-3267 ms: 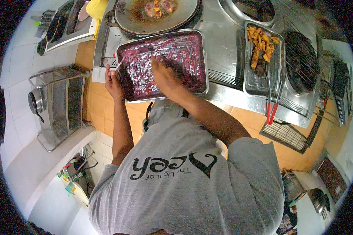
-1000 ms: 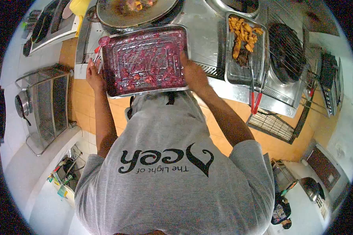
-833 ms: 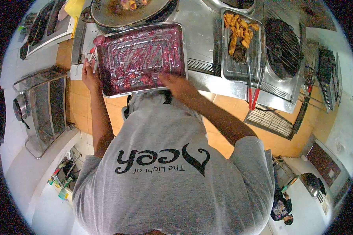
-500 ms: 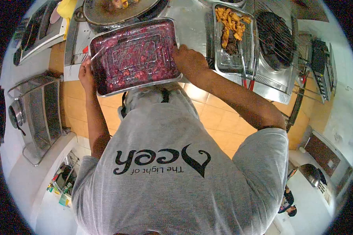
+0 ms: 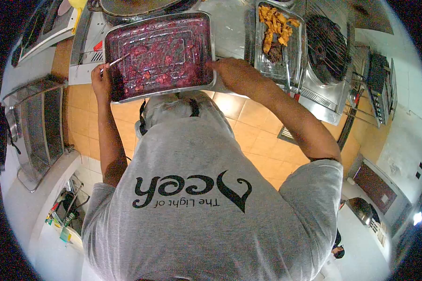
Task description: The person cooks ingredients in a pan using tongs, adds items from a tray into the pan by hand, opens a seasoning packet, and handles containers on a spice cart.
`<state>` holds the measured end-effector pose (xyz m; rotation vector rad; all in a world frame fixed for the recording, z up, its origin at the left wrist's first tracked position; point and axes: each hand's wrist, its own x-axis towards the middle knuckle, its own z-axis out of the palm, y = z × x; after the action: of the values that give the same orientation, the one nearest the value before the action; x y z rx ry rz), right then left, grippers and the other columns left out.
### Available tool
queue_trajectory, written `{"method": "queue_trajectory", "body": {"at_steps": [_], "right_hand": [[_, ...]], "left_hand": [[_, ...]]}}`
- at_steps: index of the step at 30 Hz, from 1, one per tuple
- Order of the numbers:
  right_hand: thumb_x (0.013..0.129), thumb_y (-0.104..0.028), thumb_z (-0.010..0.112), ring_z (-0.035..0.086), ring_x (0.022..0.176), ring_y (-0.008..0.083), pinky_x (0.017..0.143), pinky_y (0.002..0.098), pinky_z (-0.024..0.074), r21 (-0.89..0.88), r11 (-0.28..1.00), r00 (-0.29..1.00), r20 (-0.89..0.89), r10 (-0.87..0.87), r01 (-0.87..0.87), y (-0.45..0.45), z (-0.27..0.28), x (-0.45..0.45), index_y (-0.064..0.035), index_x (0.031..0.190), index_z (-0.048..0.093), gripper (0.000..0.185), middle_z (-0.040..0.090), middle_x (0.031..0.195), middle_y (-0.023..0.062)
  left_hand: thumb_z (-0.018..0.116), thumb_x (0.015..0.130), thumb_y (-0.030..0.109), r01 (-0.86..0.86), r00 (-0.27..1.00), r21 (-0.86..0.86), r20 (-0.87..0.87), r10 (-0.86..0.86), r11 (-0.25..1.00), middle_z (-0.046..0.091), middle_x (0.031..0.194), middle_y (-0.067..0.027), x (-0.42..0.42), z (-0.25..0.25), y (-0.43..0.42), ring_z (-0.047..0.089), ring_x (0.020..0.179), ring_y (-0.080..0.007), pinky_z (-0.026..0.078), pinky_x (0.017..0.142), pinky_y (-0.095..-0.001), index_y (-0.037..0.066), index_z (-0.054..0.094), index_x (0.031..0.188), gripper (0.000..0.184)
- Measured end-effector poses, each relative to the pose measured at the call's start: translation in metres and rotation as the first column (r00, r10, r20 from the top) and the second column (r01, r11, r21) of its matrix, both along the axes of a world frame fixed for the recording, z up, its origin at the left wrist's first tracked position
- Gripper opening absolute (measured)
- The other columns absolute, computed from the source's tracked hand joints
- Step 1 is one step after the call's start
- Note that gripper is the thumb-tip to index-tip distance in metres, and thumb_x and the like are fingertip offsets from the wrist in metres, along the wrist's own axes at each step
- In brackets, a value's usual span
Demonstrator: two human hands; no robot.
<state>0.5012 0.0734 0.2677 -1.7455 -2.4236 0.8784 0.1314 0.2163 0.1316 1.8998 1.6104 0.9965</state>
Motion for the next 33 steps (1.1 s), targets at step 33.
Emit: {"method": "queue_trajectory", "body": {"at_steps": [33], "right_hand": [[0.092,-0.016,0.034,0.06,0.086,0.0392,0.078,0.0448,0.0467,-0.276,0.925,0.917,-0.228,-0.326,0.26,-0.02,-0.045,-0.066,-0.0104,0.136,0.025,0.046,0.058,0.1,0.0251]], "left_hand": [[0.052,0.091,0.021,0.032,0.983,-0.223,0.182,0.009,0.974,0.055,0.084,-0.0042,0.005,-0.008,-0.009,0.049,0.079,-0.013,0.04,0.073,-0.0267,0.002,0.056,0.091,0.019]]}}
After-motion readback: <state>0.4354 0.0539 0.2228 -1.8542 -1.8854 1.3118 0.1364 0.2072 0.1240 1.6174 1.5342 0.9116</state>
